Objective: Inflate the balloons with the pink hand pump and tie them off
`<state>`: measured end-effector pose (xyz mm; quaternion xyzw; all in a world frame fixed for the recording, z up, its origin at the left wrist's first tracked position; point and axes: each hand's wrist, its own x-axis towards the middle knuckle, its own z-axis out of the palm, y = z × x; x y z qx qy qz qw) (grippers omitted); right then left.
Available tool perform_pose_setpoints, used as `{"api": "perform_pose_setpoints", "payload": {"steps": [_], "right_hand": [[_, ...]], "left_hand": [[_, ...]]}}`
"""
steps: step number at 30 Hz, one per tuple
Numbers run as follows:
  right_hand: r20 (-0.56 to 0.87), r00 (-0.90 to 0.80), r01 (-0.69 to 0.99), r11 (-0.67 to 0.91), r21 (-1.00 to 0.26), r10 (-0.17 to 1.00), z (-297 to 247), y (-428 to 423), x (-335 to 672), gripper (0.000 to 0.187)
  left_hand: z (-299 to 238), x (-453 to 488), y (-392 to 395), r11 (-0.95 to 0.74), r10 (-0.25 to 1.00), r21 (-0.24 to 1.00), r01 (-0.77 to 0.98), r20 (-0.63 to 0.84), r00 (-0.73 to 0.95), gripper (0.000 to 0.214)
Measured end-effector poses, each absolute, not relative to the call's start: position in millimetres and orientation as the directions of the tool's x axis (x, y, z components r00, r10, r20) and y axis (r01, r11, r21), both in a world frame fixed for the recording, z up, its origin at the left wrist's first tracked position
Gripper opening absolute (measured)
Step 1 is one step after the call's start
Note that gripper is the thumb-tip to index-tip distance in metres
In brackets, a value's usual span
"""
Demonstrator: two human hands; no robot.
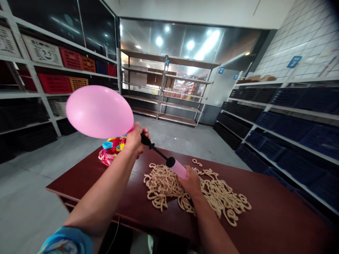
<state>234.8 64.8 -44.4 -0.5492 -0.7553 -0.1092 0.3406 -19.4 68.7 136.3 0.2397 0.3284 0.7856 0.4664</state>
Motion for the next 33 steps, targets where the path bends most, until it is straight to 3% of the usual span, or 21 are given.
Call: {"api": "perform_pose_setpoints", "payload": {"steps": [5,10,14,20,25,29,33], "right_hand": [[0.617,-0.189,0.909,0.373,-0.183,0.764,-47.4,63.3,235.4,0.022],[0.609,-0.211,0.919,0.368,-0.144,0.765,-46.6,61.1,235.7,0.022],[0.607,-0.239,0.905,0.401,-0.143,0.758,-44.4,60.0,233.9,0.022],[0.619,-0.227,0.893,0.414,-0.175,0.752,-40.1,60.8,234.8,0.03],[0.621,-0.203,0.892,0.405,-0.203,0.757,-38.8,63.1,235.8,0.03],[0.618,-0.206,0.892,0.405,-0.2,0.758,-41.1,63.4,236.3,0.026],[0.598,-0.232,0.897,0.407,-0.174,0.767,-43.1,61.9,237.9,0.022]], "left_hand": [[114.1,3.2,78.0,-0.323,0.878,0.756,-0.57,0.014,-0.479,0.033],[70.2,52.7,83.2,-0.165,0.89,0.805,-0.57,-0.128,-0.438,0.033],[59.1,64.3,81.2,-0.132,0.889,0.766,-0.629,-0.189,-0.417,0.035],[87.3,26.3,73.7,-0.236,0.894,0.726,-0.646,-0.097,-0.436,0.027],[121.9,-17.6,65.4,-0.352,0.88,0.715,-0.604,0.033,-0.473,0.033],[123.7,-20.2,68.2,-0.362,0.873,0.712,-0.601,0.033,-0.487,0.037],[92.2,13.0,77.9,-0.317,0.86,0.748,-0.583,-0.032,-0.51,0.033]]}}
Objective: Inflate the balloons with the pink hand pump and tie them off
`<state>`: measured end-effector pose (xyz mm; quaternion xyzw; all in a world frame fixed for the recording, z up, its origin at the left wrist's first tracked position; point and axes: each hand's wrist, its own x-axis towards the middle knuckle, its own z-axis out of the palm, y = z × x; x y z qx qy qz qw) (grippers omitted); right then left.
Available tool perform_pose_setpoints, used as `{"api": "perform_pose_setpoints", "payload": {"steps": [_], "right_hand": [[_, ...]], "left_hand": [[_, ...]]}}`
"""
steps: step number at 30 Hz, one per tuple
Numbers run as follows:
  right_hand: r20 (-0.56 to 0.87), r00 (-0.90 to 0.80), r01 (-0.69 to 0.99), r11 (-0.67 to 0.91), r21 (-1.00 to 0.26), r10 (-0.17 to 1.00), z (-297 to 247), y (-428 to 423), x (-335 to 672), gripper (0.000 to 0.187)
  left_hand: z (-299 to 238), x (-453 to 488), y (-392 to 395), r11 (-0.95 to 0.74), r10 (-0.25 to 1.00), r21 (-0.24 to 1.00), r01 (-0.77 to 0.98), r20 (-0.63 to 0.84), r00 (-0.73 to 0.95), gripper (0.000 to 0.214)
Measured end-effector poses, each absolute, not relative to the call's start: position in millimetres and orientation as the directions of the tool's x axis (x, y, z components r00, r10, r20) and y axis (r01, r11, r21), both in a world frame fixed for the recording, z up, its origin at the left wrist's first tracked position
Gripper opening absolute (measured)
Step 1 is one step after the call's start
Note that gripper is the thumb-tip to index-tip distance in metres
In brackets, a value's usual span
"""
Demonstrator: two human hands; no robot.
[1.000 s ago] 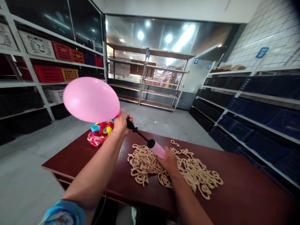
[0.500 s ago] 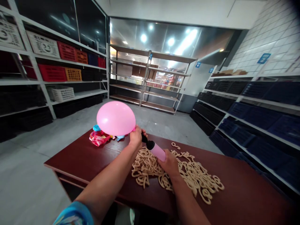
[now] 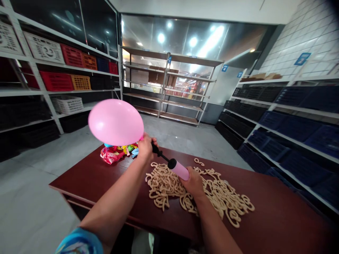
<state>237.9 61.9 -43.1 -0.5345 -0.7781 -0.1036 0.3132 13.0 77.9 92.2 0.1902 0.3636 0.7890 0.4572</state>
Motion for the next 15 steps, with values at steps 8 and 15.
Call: {"api": "perform_pose_setpoints", "payload": {"steps": [8,15], "right_hand": [[0.602,-0.285,0.878,0.456,-0.149,0.746,-41.4,59.7,233.9,0.024],[0.62,-0.263,0.872,0.457,-0.174,0.739,-39.6,61.9,233.8,0.028]], "left_hand": [[48.0,53.8,80.4,-0.147,0.886,0.724,-0.674,-0.207,-0.415,0.031],[96.3,-0.5,64.9,-0.307,0.878,0.714,-0.629,-0.042,-0.477,0.026]]}}
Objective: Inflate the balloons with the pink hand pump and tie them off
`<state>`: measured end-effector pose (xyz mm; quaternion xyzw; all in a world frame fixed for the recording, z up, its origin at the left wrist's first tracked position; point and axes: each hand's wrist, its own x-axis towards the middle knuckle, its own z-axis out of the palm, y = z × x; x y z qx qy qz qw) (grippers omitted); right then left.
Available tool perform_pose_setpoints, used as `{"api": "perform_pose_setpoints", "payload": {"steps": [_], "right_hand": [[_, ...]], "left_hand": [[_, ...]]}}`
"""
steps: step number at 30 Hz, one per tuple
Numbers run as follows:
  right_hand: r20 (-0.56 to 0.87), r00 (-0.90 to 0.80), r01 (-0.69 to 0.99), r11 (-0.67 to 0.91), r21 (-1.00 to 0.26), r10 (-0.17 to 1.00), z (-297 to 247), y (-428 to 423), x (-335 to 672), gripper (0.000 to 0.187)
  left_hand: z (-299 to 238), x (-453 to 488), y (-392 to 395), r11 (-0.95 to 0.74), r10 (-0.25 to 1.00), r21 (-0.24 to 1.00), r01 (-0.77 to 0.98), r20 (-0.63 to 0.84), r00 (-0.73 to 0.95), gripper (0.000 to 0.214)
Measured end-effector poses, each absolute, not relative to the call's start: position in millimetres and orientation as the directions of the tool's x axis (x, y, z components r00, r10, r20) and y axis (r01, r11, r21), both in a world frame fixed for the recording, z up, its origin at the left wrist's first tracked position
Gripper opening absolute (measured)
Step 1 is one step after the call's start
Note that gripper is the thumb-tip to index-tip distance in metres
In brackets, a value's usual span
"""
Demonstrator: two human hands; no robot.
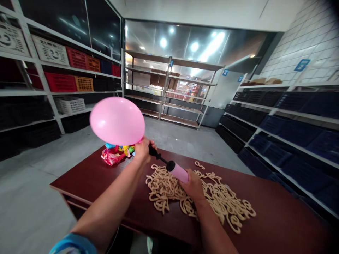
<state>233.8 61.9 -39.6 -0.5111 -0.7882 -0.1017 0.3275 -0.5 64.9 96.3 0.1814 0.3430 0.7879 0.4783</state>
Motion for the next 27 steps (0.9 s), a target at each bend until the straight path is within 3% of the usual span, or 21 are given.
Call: {"api": "perform_pose_setpoints", "payload": {"steps": [7,19,27], "right_hand": [[0.647,-0.231,0.878,0.442,-0.183,0.727,-42.4,63.5,235.2,0.027],[0.603,-0.241,0.898,0.41,-0.158,0.76,-44.0,61.0,235.9,0.023],[0.629,-0.234,0.867,0.452,-0.209,0.741,-41.1,61.8,235.5,0.031]], "left_hand": [[131.9,-26.3,60.0,-0.364,0.877,0.709,-0.605,0.042,-0.478,0.037],[51.4,62.7,87.3,-0.126,0.896,0.766,-0.63,-0.184,-0.403,0.033],[102.7,7.5,63.1,-0.314,0.893,0.744,-0.589,0.022,-0.449,0.03]]}}
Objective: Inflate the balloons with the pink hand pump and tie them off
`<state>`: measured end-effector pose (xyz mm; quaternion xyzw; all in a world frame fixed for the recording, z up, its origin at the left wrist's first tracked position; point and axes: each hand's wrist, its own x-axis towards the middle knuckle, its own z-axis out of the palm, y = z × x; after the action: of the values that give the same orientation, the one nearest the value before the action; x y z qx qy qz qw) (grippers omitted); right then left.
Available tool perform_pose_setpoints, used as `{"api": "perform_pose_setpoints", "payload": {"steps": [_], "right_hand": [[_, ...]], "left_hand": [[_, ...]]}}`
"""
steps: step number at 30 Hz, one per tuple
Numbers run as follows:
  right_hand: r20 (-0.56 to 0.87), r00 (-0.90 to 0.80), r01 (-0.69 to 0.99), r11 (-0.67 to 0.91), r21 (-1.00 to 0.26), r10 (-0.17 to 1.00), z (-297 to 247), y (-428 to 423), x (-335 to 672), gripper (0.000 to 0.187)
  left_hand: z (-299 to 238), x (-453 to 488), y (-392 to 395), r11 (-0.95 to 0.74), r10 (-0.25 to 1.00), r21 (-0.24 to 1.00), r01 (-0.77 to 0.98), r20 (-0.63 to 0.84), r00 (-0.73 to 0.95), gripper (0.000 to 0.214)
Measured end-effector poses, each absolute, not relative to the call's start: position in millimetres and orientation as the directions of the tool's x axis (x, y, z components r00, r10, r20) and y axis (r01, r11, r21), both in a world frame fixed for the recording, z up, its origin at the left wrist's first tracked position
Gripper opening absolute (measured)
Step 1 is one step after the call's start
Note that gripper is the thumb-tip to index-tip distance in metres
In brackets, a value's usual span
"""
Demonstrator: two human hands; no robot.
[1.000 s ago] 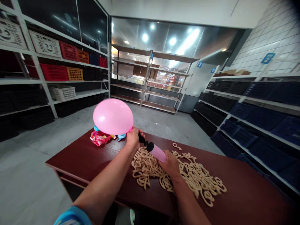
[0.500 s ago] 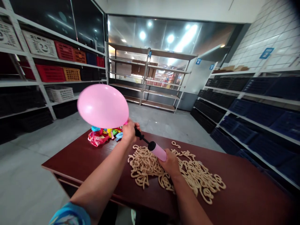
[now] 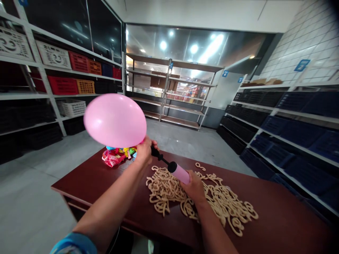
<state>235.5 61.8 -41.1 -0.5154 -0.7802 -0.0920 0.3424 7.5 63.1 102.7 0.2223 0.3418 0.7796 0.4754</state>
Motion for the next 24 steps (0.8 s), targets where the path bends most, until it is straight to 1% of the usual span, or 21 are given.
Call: {"api": "perform_pose_setpoints", "payload": {"steps": [3,6,9,11,14,18,20,24], "right_hand": [[0.634,-0.212,0.873,0.436,-0.219,0.743,-42.2,63.0,235.0,0.032],[0.63,-0.198,0.879,0.421,-0.226,0.751,-45.0,64.3,234.1,0.029],[0.614,-0.196,0.883,0.41,-0.229,0.764,-47.2,64.2,234.8,0.024],[0.609,-0.195,0.889,0.401,-0.223,0.769,-47.3,63.1,235.7,0.023],[0.602,-0.204,0.898,0.392,-0.198,0.772,-46.2,60.9,235.6,0.023],[0.594,-0.224,0.899,0.399,-0.18,0.773,-45.3,59.7,233.1,0.023],[0.604,-0.232,0.893,0.413,-0.179,0.763,-45.4,60.1,232.0,0.024],[0.631,-0.237,0.871,0.45,-0.199,0.738,-45.4,62.7,232.4,0.03]], "left_hand": [[126.7,-18.2,56.1,-0.385,0.884,0.722,-0.574,0.11,-0.455,0.035],[135.8,-26.3,59.4,-0.409,0.868,0.718,-0.563,0.116,-0.482,0.038],[124.8,-11.1,68.8,-0.388,0.853,0.743,-0.545,0.065,-0.518,0.036],[108.6,8.5,74.8,-0.339,0.856,0.769,-0.541,0.014,-0.516,0.033],[80.5,39.5,80.7,-0.245,0.877,0.785,-0.569,-0.07,-0.475,0.03],[57.4,60.0,81.7,-0.138,0.892,0.774,-0.618,-0.174,-0.417,0.032],[57.3,57.5,79.9,-0.15,0.897,0.764,-0.627,-0.161,-0.411,0.032],[78.5,34.2,70.1,-0.271,0.893,0.747,-0.607,-0.039,-0.448,0.028]]}}
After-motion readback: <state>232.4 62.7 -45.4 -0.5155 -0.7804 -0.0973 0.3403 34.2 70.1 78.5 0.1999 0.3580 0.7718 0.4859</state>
